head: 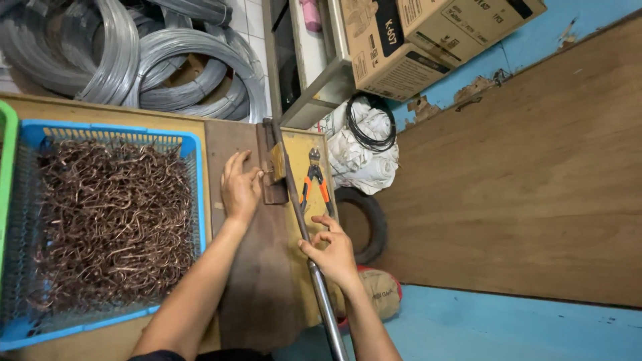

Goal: The person is bending small metal wire pieces into hooks using a manual bending jig and lever on a workbench.

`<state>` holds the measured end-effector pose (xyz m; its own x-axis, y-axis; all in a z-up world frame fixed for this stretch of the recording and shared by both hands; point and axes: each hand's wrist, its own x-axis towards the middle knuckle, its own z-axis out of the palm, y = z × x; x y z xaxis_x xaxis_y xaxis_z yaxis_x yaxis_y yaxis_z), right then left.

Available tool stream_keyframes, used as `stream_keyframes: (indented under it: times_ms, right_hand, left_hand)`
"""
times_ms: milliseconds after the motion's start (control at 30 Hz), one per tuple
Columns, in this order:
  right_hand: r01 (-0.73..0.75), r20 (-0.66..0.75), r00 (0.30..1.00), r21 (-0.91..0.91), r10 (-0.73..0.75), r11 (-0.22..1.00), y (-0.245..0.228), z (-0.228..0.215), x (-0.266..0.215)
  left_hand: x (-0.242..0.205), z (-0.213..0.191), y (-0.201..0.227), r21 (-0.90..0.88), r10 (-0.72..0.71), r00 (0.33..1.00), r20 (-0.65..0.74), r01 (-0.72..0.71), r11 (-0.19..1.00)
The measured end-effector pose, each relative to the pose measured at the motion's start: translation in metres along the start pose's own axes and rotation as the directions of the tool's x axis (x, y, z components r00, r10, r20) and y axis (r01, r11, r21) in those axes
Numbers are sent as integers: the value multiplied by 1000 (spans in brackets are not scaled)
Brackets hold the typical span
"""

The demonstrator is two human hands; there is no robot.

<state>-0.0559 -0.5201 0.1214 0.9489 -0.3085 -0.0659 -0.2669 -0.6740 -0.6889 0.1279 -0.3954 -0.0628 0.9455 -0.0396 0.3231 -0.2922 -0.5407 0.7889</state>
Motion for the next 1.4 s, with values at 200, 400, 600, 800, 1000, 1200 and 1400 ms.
stream_keyframes:
  times_ms: [200,400,600,800,1000,1200,1400]
  right_hand:
    - [-38,49,998,-15,38,999,19,14,-2]
    - [-94,90,991,-84,101,992,31,28,-5]
    - [-102,46,993,-75,106,992,69,51,-8]
    - [-665,499,736,406,457,627,12,54,-19]
    - [-789,557,610,355,564,502,44,75,-10]
    - [-854,557,516,283,650,436,-5,64,7]
    - [-858,410,512,209,755,469,-5,76,9]
  left_hand:
    - [8,1,16,-46,1,1000,22,0,999]
    - [18,9,2,-41,80,994,75,-77,996]
    - [31,-2,3,1,165,975,152,-167,986]
    - [28,-11,17,-88,147,981,123,-136,987]
    - [27,-7,9,-13,129,980,148,-129,992]
    - [24,-7,11,4,137,980,146,-139,990]
    - [27,-6,8,-10,178,974,137,-179,984]
